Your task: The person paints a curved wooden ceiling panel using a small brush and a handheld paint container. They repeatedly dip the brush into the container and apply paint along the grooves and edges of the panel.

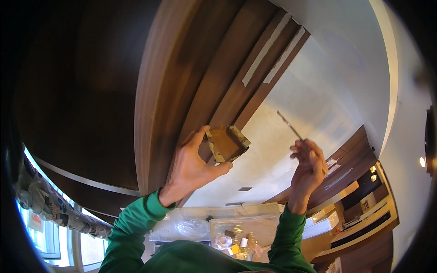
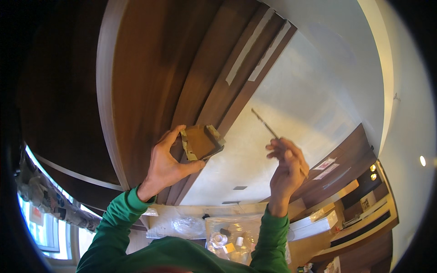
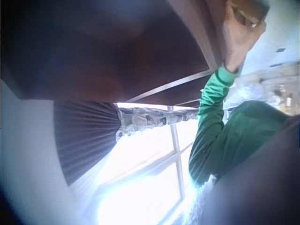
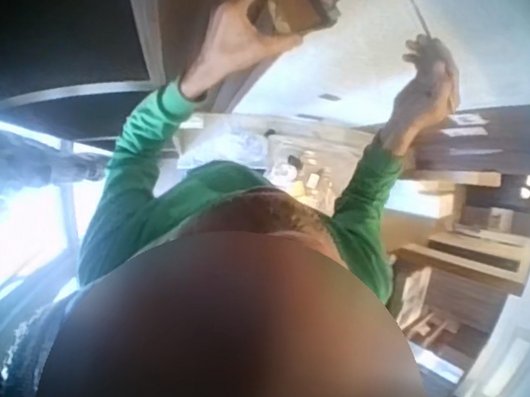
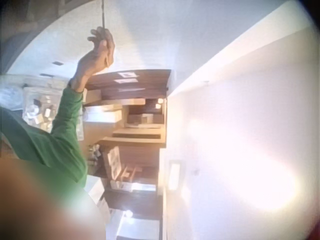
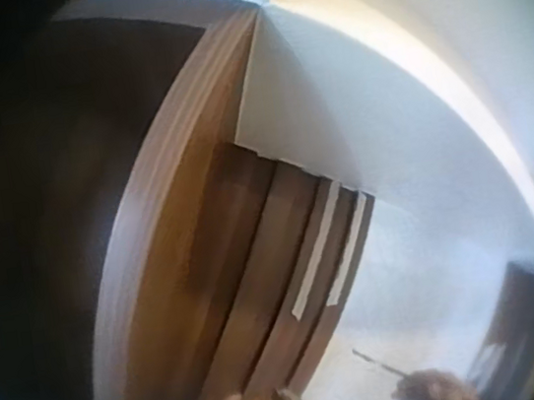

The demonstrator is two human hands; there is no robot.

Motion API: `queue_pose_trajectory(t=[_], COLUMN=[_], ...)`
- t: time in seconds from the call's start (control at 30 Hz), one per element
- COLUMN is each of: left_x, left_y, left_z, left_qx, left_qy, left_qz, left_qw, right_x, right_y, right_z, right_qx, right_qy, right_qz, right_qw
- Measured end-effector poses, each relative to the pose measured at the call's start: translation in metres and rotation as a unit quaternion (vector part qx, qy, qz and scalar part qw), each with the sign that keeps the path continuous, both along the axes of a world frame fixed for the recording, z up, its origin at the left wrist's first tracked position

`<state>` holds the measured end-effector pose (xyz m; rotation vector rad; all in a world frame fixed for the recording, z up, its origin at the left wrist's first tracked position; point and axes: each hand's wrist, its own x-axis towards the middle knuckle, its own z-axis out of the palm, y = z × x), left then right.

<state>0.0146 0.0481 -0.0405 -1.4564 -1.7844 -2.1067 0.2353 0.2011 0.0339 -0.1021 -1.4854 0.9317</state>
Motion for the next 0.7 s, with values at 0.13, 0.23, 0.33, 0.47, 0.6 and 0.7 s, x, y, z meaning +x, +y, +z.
queue_pose_trajectory(t=[0.13,0.23,0.33,0.47,0.6,0.7], left_x=[-0.001,0.0,0.001,0.004,0.004,0.005], left_y=[0.003,0.009,0.015,0.008,-0.009,-0.023], left_z=[-0.002,-0.005,-0.004,0.013,0.058,0.1], left_qx=[-0.017,-0.015,-0.015,-0.066,-0.072,-0.089], left_qy=[0.021,0.02,0.039,0.088,0.081,0.078], left_qz=[-0.002,0.019,0.049,0.033,-0.032,-0.091], left_qw=[1.0,1.0,0.998,0.993,0.994,0.989], right_x=[-0.02,-0.031,-0.041,-0.054,-0.071,-0.083], right_y=[0.042,0.07,0.088,0.102,0.116,0.127], right_z=[0.021,0.034,0.042,0.058,0.082,0.102], right_qx=[-0.002,-0.03,-0.053,-0.043,-0.034,-0.023], right_qy=[0.022,0.036,0.046,0.065,0.105,0.135], right_qz=[0.054,0.074,0.081,0.097,0.116,0.139], right_qw=[0.998,0.996,0.994,0.992,0.987,0.981])
